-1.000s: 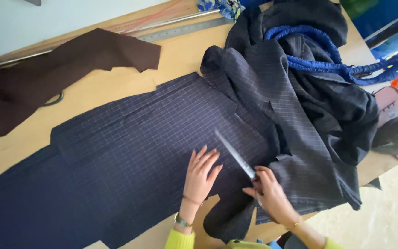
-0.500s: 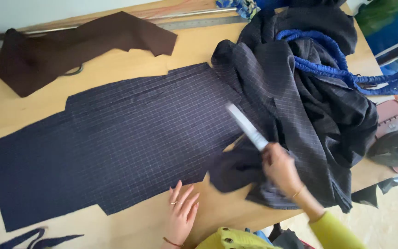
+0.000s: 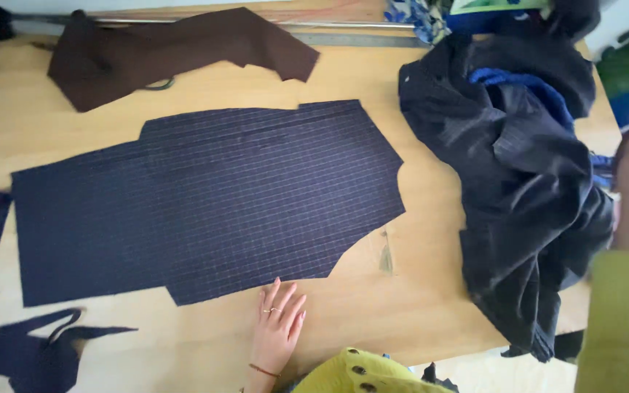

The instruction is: The person smooths a large piece of dark patterned fabric on a wooden table, then uses shears to cut along the edges. The person removes a brown fabric piece from the top and continues cutting the dark fabric into a specific shape.

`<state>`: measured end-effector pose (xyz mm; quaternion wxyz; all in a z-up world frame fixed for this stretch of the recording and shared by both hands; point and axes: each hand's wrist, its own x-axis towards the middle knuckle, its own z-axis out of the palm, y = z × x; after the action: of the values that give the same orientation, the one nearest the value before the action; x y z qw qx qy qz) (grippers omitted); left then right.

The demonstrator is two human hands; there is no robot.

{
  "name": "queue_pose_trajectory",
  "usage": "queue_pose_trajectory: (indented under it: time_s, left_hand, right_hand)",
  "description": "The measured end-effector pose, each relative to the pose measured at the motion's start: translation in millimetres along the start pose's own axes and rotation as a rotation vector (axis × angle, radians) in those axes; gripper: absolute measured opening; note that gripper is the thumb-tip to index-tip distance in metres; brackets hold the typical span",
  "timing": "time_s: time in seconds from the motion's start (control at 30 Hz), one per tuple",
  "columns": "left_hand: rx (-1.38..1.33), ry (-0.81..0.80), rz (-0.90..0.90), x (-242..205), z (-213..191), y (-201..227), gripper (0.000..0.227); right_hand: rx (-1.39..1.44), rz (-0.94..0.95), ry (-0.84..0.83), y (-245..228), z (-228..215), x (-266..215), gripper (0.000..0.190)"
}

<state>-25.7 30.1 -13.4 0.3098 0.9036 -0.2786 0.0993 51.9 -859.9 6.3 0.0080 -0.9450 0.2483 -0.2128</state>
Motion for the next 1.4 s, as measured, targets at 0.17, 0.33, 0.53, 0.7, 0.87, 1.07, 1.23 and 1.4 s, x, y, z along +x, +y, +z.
queue_pose_trajectory:
  time_s: [0.17, 0.33, 0.53, 0.7, 0.87, 1.07, 1.23, 1.4]
  left_hand:
    - [0.08, 0.086, -0.011, 5.2, -13.8, -16.9, 0.032]
    - [0.269, 0.199, -0.287, -27.2, -43.5, -83.5, 0.032]
    - [0.567, 0.431, -0.533, -80.1, -109.5, -178.3, 0.045]
    - [0.732, 0.504, -0.673, -119.2, -156.3, -258.8, 0.063]
    - [0.773, 0.464, -0.918, -114.0, -205.4, -318.9, 0.047]
    - [0.645, 0.299, -0.483, -64.6, -244.2, -383.7, 0.047]
    - [0.681, 0.282, -0.514, -58.1, -243.4, -472.3, 0.039]
    - [1.021, 0.223, -0.961, -44.1, -280.6, -540.0, 0.051]
  right_hand:
    - [-0.083, -0.196, 0.119, -290.0, -84.1, -102.3, 0.009]
    - [0.245, -0.199, -0.143, -385.1, -29.3, -184.6, 0.011]
    - [0.201, -0.209, -0.135, -423.1, 25.9, -209.6, 0.034]
    - [0.059, -0.301, 0.02, -395.0, 74.9, -199.3, 0.043]
    - [0.029, -0.154, -0.086, -402.8, 66.6, -191.4, 0.034]
    - [0.025, -0.167, -0.042, -386.0, 88.7, -189.7, 0.042]
    - [0.057, -0.13, -0.063, -399.9, 77.6, -196.3, 0.035]
    - [0.094, -0.044, -0.1, -427.8, 51.3, -199.7, 0.029]
